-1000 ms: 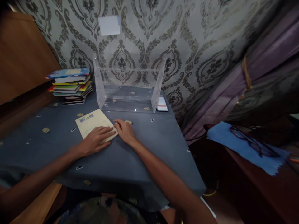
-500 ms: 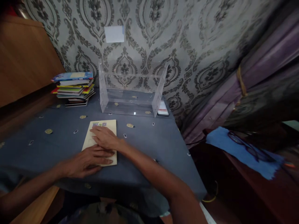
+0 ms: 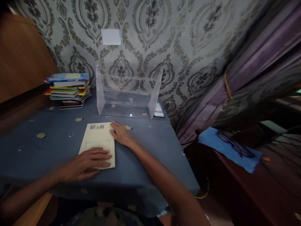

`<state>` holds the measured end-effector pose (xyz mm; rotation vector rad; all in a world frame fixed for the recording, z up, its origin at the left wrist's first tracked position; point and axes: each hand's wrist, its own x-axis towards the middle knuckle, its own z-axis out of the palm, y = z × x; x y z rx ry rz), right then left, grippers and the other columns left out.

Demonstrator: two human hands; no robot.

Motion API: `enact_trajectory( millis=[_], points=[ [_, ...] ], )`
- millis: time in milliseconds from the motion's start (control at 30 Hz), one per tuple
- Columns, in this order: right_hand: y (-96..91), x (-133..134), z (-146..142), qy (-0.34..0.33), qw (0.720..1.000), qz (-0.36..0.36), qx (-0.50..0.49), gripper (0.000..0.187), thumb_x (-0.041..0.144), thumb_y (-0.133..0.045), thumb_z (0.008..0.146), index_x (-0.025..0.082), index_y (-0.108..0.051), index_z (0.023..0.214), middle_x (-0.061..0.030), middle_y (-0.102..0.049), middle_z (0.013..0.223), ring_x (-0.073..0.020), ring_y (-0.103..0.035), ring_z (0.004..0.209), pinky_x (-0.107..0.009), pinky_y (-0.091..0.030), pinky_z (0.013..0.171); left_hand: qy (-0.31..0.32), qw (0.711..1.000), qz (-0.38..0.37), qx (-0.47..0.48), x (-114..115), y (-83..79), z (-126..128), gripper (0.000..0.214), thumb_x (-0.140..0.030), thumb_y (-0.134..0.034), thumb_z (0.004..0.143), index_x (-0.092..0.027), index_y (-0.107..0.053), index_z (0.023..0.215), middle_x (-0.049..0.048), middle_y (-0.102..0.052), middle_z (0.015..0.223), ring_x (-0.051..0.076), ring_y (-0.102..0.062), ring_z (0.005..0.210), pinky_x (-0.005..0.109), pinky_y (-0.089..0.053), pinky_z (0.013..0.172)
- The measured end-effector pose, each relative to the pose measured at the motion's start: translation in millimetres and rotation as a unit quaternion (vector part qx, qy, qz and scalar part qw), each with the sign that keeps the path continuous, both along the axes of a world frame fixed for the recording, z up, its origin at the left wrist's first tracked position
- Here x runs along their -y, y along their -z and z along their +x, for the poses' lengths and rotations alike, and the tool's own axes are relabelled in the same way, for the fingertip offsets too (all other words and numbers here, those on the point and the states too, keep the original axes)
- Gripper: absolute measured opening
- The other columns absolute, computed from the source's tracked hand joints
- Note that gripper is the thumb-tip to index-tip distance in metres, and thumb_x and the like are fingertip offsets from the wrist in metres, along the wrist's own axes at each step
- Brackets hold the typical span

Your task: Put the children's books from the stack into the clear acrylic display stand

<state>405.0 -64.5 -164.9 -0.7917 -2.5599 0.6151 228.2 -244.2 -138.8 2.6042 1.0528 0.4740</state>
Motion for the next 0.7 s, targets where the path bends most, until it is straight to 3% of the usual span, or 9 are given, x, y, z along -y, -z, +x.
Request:
enact_trajectory(
  millis=[167,333,467,700],
  points=[
    [8.1,5,18,0.011,1.000,-0.011,-0.021,0.041,0.024,-0.050,0.100,0.019,-0.057,0.141,-0.0153,-0.058,0.147,-0.0267,-0.047,0.143,-0.055,-0.031,0.122,0.020,0.999,0.011,-0.028,-3,-8.1,-4,0.046,-0.022,-0.053,0.098,-0.033,-0.054,0.143,0.0034,-0.055,0.151,0.020,-0.048,0.142,0.046,-0.037,0.121],
    [4.2,28,32,0.007,1.000,0.000,-0.024,0.037,0.024,-0.052,0.100,0.020,-0.062,0.136,-0.0145,-0.061,0.143,-0.0271,-0.050,0.141,-0.056,-0.033,0.120,0.015,0.997,0.044,-0.064,-2,-11.9,-7,0.047,-0.023,-0.050,0.100,-0.031,-0.050,0.147,0.0055,-0.051,0.154,0.021,-0.049,0.141,0.046,-0.036,0.121],
    [0.8,57,51,-0.015,0.999,0.002,-0.036,0.037,0.026,-0.051,0.102,0.026,-0.063,0.137,-0.0113,-0.062,0.143,-0.0260,-0.051,0.140,-0.057,-0.035,0.118,-0.020,0.994,0.084,-0.075,3,-5.6,-7,0.047,-0.028,-0.049,0.102,-0.028,-0.048,0.148,0.0077,-0.058,0.148,0.023,-0.054,0.135,0.045,-0.040,0.118],
    [-1.5,111,85,-0.050,0.998,-0.006,-0.042,0.037,0.025,-0.051,0.102,0.029,-0.063,0.137,-0.0111,-0.062,0.143,-0.0256,-0.049,0.141,-0.057,-0.036,0.118,-0.109,0.981,0.134,-0.083,12,12.5,2,0.040,-0.039,-0.046,0.103,-0.023,-0.059,0.137,0.0098,-0.068,0.133,0.026,-0.062,0.125,0.048,-0.049,0.109]
  ],
)
